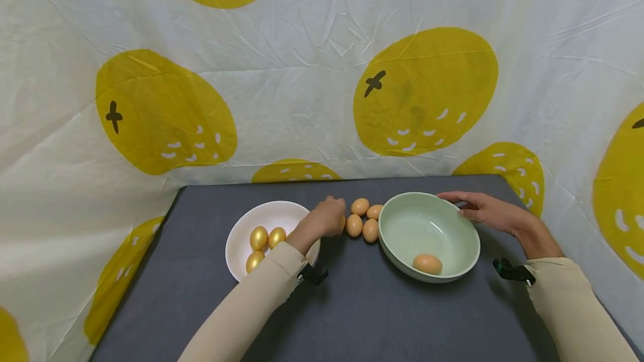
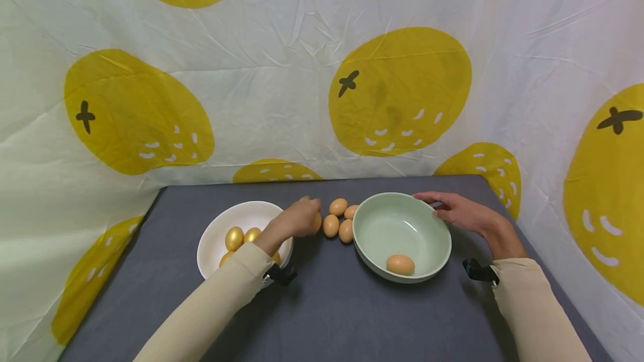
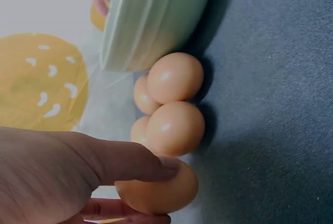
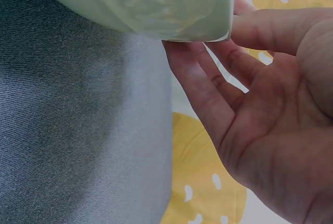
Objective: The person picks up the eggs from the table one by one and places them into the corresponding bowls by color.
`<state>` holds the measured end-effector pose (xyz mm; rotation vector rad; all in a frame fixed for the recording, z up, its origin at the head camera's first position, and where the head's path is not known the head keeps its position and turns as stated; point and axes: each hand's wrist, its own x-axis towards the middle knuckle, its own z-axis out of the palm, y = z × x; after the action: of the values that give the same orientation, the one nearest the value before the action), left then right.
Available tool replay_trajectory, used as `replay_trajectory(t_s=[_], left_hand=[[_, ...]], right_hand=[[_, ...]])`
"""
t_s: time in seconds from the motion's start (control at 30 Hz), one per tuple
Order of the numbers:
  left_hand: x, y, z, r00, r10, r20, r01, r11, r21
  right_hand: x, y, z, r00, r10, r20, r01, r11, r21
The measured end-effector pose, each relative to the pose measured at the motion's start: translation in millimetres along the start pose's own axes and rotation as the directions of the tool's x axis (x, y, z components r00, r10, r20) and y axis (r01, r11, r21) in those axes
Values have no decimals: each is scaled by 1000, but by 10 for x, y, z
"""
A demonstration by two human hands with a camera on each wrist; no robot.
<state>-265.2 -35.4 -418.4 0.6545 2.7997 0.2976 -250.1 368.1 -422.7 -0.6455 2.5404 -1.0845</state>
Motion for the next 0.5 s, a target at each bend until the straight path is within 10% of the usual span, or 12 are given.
replay_trajectory(t_s=[0.23,0.5], left_hand=[[-59,-145,-78,982,104,-156,-127,981,-145],[-114,-182,-85,983,69,-170,-118,947,-298]], right_hand=[[-1,-3,-4,1000,0,19,0,999,33],[-5,4,-26,999,1,34,-2,999,45]])
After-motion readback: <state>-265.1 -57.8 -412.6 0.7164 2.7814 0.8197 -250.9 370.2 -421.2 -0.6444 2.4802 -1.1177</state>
